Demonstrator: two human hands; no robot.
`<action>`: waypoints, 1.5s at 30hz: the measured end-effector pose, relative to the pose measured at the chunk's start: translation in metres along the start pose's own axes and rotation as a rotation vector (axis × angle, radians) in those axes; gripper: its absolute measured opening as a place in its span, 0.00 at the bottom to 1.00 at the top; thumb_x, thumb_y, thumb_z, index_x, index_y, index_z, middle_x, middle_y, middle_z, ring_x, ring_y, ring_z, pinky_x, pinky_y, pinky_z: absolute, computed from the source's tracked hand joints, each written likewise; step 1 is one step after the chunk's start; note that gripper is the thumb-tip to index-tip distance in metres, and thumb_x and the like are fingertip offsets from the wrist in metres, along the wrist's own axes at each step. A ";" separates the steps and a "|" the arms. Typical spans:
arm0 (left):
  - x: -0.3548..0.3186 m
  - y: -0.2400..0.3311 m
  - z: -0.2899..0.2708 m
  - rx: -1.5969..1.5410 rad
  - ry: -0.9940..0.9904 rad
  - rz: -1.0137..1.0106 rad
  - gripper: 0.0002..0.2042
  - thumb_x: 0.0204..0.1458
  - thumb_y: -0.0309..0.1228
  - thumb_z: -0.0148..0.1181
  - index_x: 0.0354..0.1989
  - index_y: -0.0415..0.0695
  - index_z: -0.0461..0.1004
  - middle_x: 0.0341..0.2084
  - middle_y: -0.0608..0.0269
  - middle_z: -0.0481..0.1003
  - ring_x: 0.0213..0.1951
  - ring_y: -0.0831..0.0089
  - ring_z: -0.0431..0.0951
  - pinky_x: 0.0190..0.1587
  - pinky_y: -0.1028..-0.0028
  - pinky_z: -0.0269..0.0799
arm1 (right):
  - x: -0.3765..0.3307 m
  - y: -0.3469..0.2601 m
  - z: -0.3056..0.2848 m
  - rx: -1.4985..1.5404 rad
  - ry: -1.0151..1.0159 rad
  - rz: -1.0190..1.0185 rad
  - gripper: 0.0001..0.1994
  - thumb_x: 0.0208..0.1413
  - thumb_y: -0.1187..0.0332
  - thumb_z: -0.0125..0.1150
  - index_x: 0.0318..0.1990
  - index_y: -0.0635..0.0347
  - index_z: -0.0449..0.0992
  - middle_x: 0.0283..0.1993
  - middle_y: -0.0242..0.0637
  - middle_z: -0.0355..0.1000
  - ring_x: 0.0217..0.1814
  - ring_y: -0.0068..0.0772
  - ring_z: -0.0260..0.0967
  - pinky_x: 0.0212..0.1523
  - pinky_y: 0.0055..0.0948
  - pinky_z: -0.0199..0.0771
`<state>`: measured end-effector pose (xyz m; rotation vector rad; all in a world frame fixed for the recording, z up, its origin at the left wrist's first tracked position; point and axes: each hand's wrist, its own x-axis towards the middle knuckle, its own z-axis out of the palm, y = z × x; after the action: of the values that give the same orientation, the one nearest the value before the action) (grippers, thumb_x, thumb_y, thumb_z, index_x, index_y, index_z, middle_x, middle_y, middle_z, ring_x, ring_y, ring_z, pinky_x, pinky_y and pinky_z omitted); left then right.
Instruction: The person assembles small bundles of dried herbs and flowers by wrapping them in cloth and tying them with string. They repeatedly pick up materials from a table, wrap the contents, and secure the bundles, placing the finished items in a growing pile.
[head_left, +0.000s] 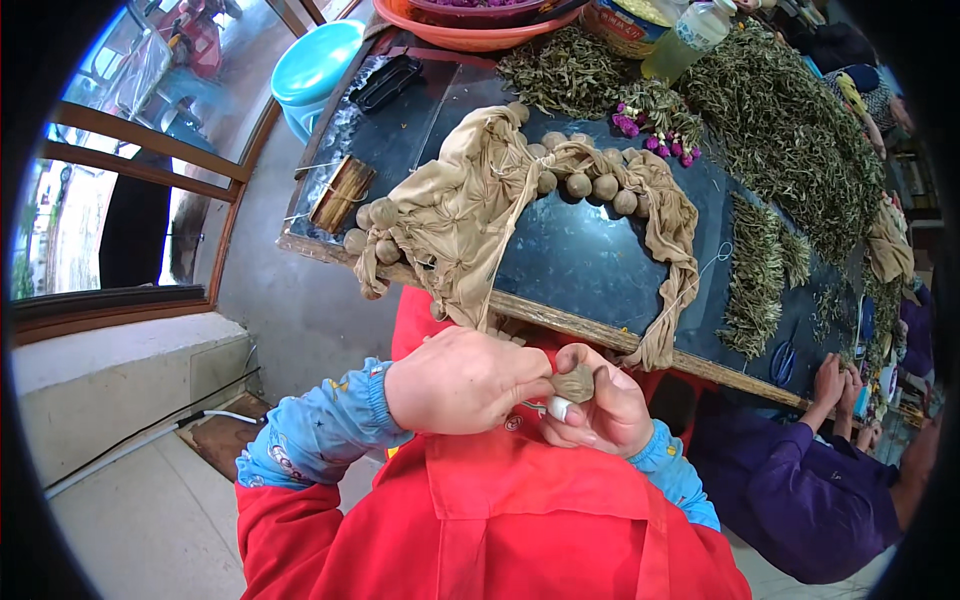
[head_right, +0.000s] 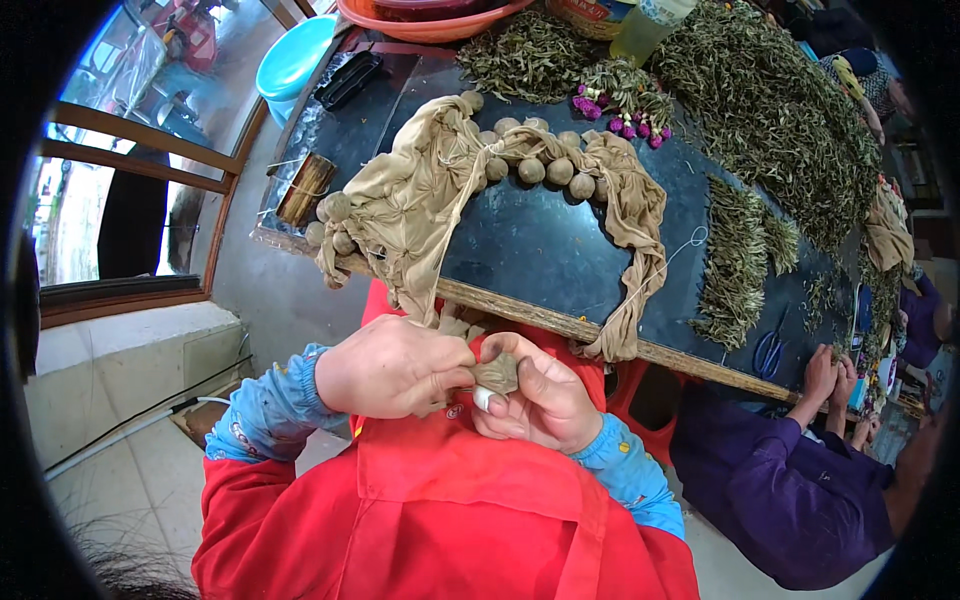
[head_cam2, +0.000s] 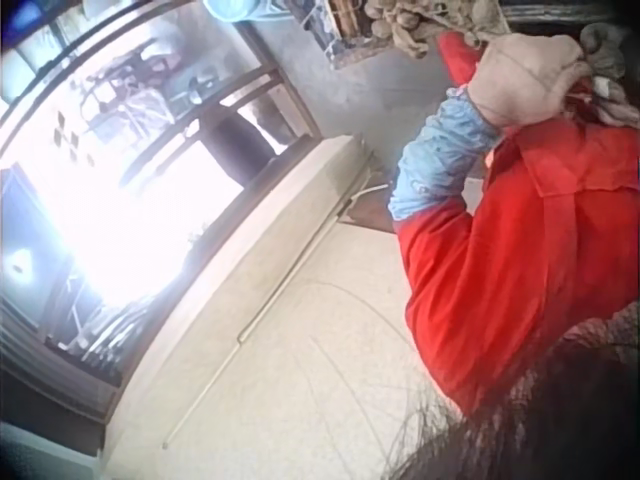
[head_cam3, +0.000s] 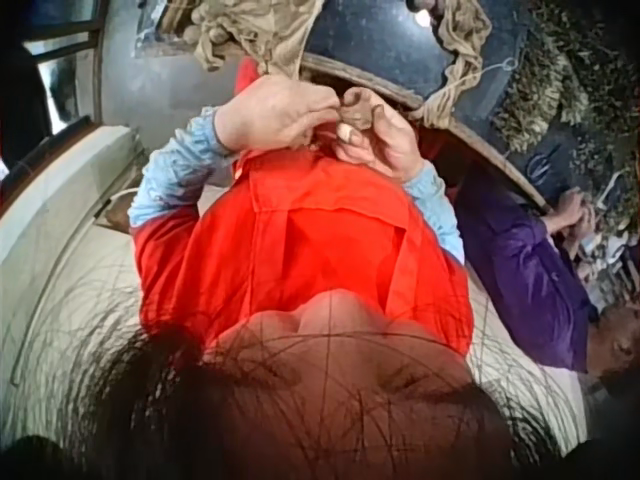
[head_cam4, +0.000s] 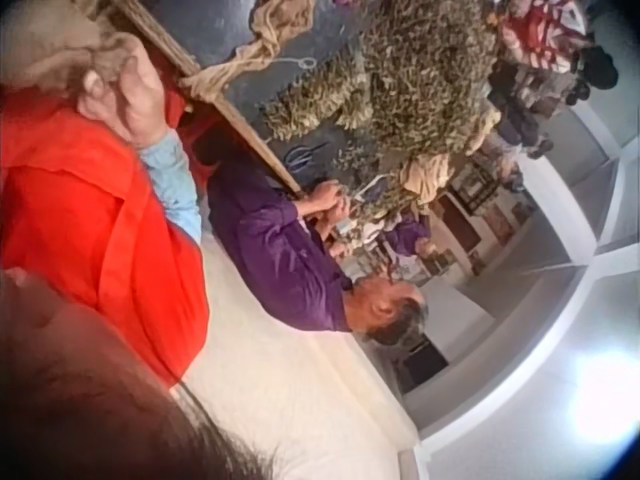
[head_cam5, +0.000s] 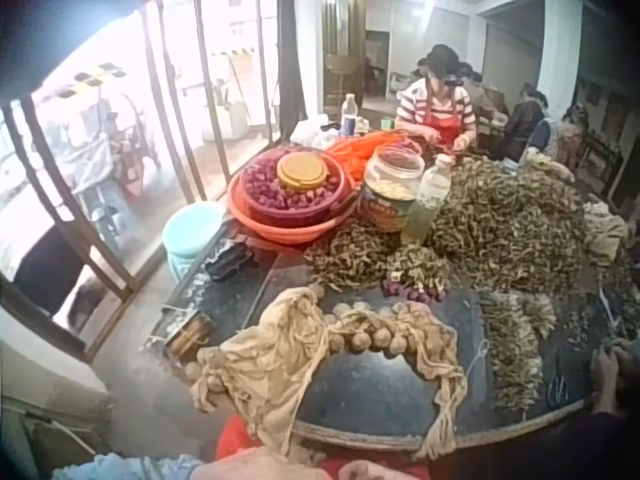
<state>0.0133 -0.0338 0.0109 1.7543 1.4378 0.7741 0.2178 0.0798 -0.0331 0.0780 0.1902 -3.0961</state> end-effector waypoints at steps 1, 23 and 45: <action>-0.001 -0.008 0.007 -0.008 0.080 0.077 0.08 0.57 0.32 0.57 0.31 0.41 0.69 0.22 0.54 0.72 0.30 0.53 0.75 0.34 0.58 0.71 | 0.001 -0.002 0.005 -0.120 0.035 -0.004 0.18 0.69 0.57 0.48 0.60 0.53 0.61 0.39 0.37 0.68 0.27 0.24 0.59 0.32 0.29 0.63; 0.016 -0.018 0.013 -0.111 0.086 0.086 0.03 0.49 0.24 0.57 0.29 0.40 0.70 0.21 0.58 0.70 0.29 0.55 0.73 0.47 0.60 0.69 | 0.006 -0.015 0.014 -0.491 0.307 -0.077 0.20 0.69 0.49 0.46 0.58 0.53 0.62 0.30 0.30 0.61 0.17 0.18 0.50 0.22 0.24 0.54; 0.030 -0.013 -0.001 -0.168 0.197 0.099 0.06 0.55 0.27 0.59 0.31 0.41 0.68 0.18 0.60 0.69 0.22 0.61 0.71 0.39 0.63 0.70 | 0.020 -0.018 0.007 -0.161 0.155 -0.160 0.21 0.67 0.47 0.47 0.53 0.55 0.65 0.24 0.30 0.61 0.15 0.19 0.51 0.16 0.22 0.55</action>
<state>0.0115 -0.0027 0.0001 1.6665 1.3756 1.1144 0.1970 0.0963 -0.0249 0.3126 0.4717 -3.2188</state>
